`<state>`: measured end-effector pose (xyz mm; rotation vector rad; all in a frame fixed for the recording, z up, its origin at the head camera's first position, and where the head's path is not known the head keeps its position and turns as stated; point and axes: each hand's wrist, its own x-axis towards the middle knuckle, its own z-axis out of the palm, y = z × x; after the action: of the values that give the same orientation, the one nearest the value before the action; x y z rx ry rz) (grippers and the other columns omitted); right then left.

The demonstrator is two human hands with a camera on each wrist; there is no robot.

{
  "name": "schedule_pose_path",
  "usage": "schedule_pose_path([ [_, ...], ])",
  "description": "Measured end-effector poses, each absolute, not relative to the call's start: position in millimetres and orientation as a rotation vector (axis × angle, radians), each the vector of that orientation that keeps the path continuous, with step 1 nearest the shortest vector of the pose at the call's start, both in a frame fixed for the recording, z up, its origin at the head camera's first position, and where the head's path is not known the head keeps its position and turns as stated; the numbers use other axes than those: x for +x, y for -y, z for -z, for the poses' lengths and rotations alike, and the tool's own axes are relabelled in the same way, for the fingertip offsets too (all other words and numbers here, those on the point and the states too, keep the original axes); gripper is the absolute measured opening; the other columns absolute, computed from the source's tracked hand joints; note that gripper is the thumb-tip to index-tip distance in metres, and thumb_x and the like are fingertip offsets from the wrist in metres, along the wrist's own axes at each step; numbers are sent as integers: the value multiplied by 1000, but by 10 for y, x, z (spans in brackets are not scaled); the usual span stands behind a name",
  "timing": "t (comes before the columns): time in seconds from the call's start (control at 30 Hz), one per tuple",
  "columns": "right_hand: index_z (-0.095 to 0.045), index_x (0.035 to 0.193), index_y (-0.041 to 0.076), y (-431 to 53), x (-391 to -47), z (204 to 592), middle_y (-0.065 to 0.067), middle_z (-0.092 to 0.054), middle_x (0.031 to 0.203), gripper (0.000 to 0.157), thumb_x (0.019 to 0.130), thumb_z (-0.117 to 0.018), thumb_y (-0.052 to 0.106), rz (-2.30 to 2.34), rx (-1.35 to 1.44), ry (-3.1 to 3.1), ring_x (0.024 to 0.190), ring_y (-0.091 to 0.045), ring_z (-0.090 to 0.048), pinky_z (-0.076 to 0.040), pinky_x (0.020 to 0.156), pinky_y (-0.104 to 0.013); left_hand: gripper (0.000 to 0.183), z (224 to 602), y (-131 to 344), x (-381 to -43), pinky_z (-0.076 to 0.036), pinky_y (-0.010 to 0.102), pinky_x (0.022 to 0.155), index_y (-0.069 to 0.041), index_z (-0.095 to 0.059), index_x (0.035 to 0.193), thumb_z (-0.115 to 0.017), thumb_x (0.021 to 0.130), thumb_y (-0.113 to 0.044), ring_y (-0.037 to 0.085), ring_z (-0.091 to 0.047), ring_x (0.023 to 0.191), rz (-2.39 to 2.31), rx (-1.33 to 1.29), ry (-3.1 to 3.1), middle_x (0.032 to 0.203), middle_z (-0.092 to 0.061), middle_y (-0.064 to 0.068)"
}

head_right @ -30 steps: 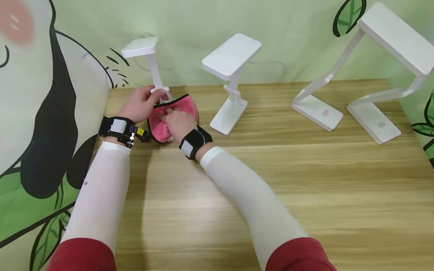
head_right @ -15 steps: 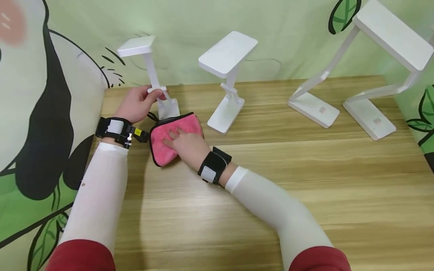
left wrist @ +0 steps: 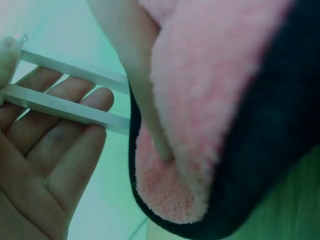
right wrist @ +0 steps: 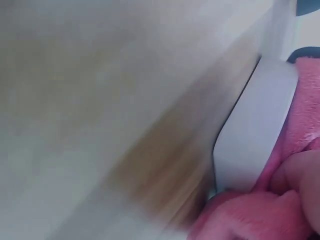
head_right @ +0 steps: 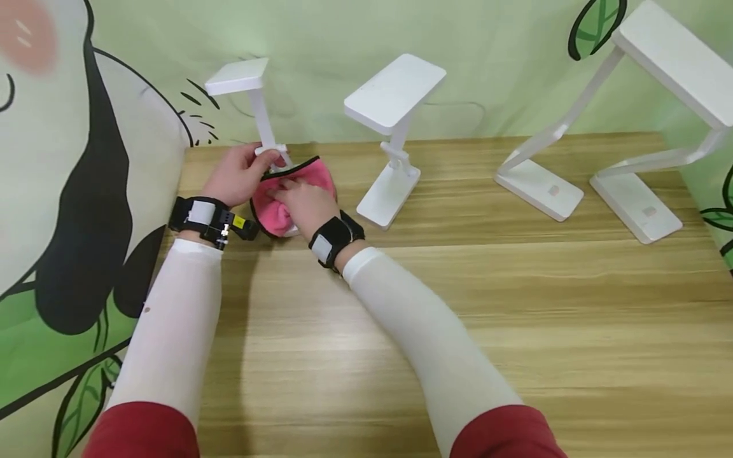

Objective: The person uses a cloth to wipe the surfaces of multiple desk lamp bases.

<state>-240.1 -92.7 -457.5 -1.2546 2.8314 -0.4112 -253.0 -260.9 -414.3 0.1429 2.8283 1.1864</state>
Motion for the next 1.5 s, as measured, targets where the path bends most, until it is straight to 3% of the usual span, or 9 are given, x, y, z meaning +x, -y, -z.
schedule_pose_path([
  [0.27,-47,147,25,816,-2035,4502,-4,-46,149,48,103,-49,8,242,-1186,-2860,137,-25,-36,-50,96,-38,53,4144,2614,-2530,-43,38,72,-16,-68,116,-46,99,-61,25,-49,82,-1223,146,-2811,104,-66,9],
  [0.5,-51,145,24,679,-1708,4552,-7,-51,145,46,102,-51,8,193,-1247,-2907,133,-30,-42,-58,81,-40,55,4171,2594,-2547,-44,43,86,-12,-69,118,-46,100,-58,20,-54,100,-1213,208,-2833,111,-69,6],
  [0.8,-54,143,25,832,-2104,4524,0,-54,142,49,99,-52,4,408,-1231,-2843,128,-18,-47,-50,95,-36,53,4201,2597,-2520,-41,37,71,-16,-70,114,-47,98,-61,23,-50,82,-1239,170,-2849,104,-69,7],
  [0.97,-57,139,26,926,-2289,4497,2,-56,139,41,104,-46,7,394,-1183,-2877,126,-17,-48,-52,92,-38,53,4192,2593,-2526,-44,39,81,-13,-69,114,-49,98,-59,22,-55,95,-1282,166,-2822,109,-68,7],
  [1.3,-44,150,21,740,-1871,4465,-8,-43,151,48,104,-46,8,210,-1161,-2862,137,-33,-35,-51,96,-43,53,4173,2599,-2496,-45,47,93,-13,-69,117,-47,100,-58,23,-55,108,-1397,172,-2736,115,-66,7],
  [1.5,-50,146,21,670,-1690,4448,-9,-50,146,45,103,-50,9,205,-1165,-2862,132,-34,-42,-58,81,-42,57,4176,2580,-2516,-45,48,96,-13,-68,118,-45,99,-62,20,-54,112,-1369,184,-2755,117,-67,5],
])
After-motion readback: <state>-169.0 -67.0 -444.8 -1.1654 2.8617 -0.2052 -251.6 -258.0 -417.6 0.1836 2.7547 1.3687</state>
